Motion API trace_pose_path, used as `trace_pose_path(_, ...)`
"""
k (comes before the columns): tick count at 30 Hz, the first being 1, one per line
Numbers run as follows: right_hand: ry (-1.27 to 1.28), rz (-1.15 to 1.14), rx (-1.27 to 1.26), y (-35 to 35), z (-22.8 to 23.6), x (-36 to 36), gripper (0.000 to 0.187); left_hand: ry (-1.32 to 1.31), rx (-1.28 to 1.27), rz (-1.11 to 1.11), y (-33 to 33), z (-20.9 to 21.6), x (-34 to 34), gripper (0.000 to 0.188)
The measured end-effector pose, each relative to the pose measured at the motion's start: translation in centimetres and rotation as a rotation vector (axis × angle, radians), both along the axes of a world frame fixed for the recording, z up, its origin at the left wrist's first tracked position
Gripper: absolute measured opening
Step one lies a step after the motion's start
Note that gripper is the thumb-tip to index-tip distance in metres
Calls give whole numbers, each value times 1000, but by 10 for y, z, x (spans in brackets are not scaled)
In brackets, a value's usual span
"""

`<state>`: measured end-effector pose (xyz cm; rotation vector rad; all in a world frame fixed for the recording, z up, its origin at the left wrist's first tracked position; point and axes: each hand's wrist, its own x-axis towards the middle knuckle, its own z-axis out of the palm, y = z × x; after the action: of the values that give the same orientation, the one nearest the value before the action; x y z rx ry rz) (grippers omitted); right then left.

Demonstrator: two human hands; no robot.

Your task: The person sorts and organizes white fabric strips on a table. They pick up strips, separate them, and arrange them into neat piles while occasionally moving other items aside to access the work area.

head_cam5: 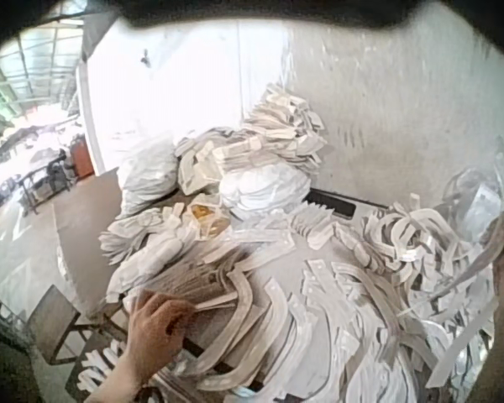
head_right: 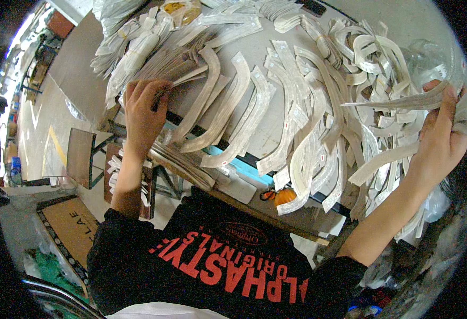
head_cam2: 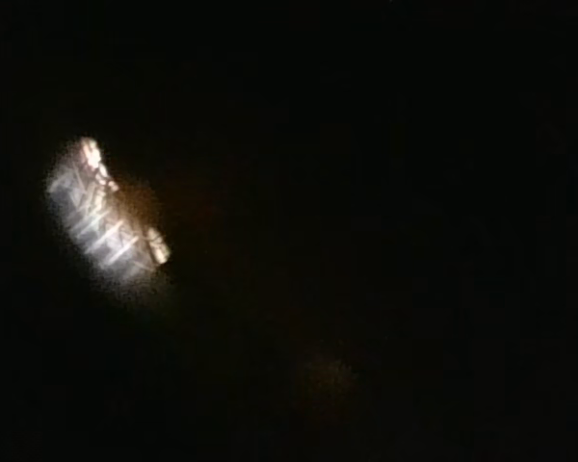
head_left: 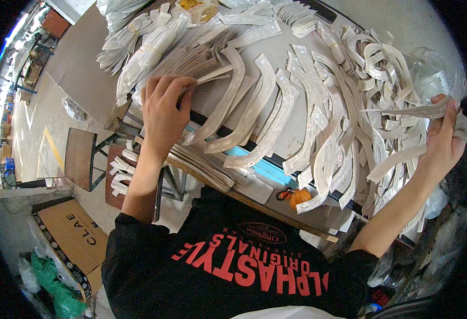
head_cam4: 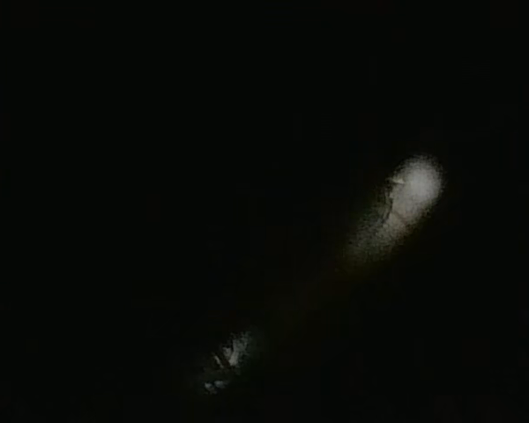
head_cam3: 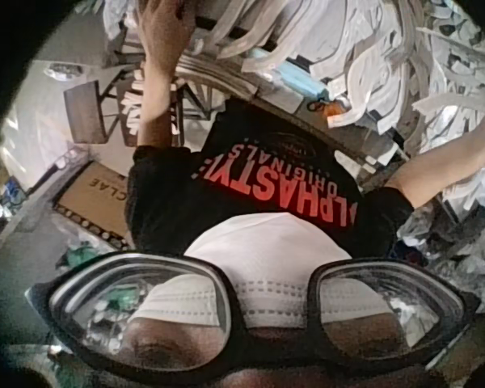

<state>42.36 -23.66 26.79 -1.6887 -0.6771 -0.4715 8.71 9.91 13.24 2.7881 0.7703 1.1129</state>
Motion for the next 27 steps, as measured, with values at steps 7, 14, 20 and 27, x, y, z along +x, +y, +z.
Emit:
trace_pose_path(7, 154, 333, 159, 8, 12, -71, 28, -417, -444, -66, -14, 19, -19, 20)
trace_pose_path(14, 488, 883, -111, 53, 10, -176, 36, -702, -1230, -406, -90, 31, -35, 19)
trace_pose_path(20, 438, 923, -482, 99, -52, -225, 19, -374, -1209, -516, -145, 7, -51, 18)
trace_pose_path(27, 160, 753, -500, 100, -101, -240, 25, -525, -1985, -544, -160, -3, -71, 24)
